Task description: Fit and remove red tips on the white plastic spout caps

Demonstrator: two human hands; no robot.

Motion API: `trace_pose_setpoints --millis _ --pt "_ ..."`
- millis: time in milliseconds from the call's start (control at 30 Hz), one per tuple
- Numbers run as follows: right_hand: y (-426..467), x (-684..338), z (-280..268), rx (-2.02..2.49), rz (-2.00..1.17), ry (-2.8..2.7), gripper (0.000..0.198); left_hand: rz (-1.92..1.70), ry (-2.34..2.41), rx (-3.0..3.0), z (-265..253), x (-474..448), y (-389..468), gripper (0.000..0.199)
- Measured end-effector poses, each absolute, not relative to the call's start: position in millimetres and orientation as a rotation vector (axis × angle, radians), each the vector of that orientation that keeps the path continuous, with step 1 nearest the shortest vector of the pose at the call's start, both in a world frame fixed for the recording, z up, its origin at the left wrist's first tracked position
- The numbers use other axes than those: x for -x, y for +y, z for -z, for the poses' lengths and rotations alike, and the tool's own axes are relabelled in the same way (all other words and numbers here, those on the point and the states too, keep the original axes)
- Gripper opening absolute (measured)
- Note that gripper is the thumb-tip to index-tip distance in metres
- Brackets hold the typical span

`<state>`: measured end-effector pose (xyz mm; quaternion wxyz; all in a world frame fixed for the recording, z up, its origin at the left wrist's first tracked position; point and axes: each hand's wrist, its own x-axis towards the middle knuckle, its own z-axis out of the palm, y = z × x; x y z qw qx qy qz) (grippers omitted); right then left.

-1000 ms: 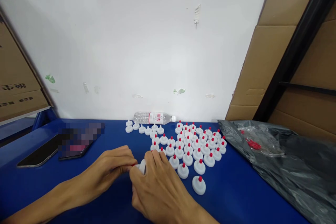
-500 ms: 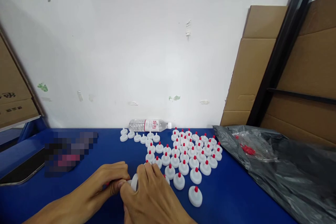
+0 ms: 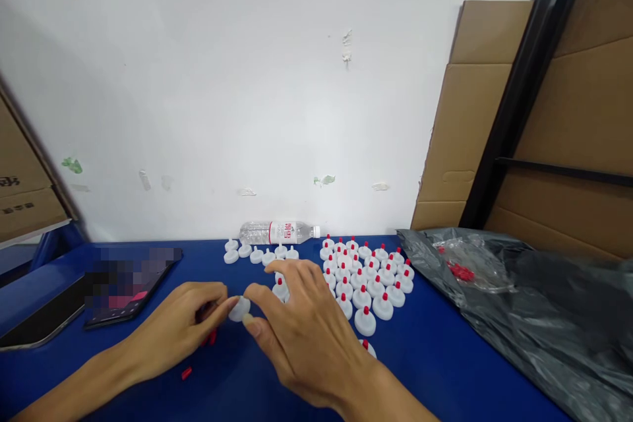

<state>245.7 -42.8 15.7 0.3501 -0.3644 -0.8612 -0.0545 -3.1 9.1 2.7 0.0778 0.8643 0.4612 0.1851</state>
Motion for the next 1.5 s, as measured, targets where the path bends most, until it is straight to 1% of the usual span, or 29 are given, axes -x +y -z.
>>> trace_pose_setpoints --millis 67,200,267,367,400,567,633,733,867,1033,1100,1300,1400,1500 --pt "-45 -242 -13 0.943 0.128 -2.270 0.025 -0.529 1.302 -2.555 -5 1 8 0.049" --pt "-48 -231 -3 0.862 0.160 -2.372 0.024 -0.673 1.242 -2.523 -11 5 9 0.051" --pt "-48 -226 3 0.788 0.204 -2.439 0.026 -0.732 1.334 -2.544 -11 11 15 0.046" --pt "-47 -220 11 0.736 0.265 -2.507 0.030 -0.721 1.518 -2.512 -4 23 30 0.033" --pt "-46 -219 13 0.738 0.276 -2.517 0.030 -0.696 1.569 -2.485 0 27 36 0.033" --pt "-46 -219 10 0.775 0.335 -2.472 0.021 -0.607 1.626 -2.462 18 41 57 0.054" --pt "-48 -219 6 0.790 0.366 -2.423 0.022 -0.587 1.647 -2.462 21 42 61 0.060" --pt "-50 -218 4 0.807 0.399 -2.380 0.028 -0.541 1.671 -2.468 20 41 63 0.059" --pt "-50 -216 8 0.837 0.377 -2.442 0.026 -0.498 1.680 -2.480 20 39 63 0.055" --pt "-48 -217 10 0.870 0.314 -2.496 0.023 -0.519 1.704 -2.457 24 42 67 0.064" --pt "-48 -218 10 0.869 0.289 -2.495 0.022 -0.531 1.713 -2.444 26 43 70 0.065" --pt "-50 -217 15 0.814 0.254 -2.540 0.019 -0.567 1.701 -2.443 29 45 77 0.053" --pt "-47 -216 18 0.855 0.281 -2.552 0.018 -0.601 1.668 -2.433 28 44 75 0.048" --pt "-43 -217 21 0.913 0.332 -2.531 0.017 -0.666 1.631 -2.402 24 41 70 0.037"
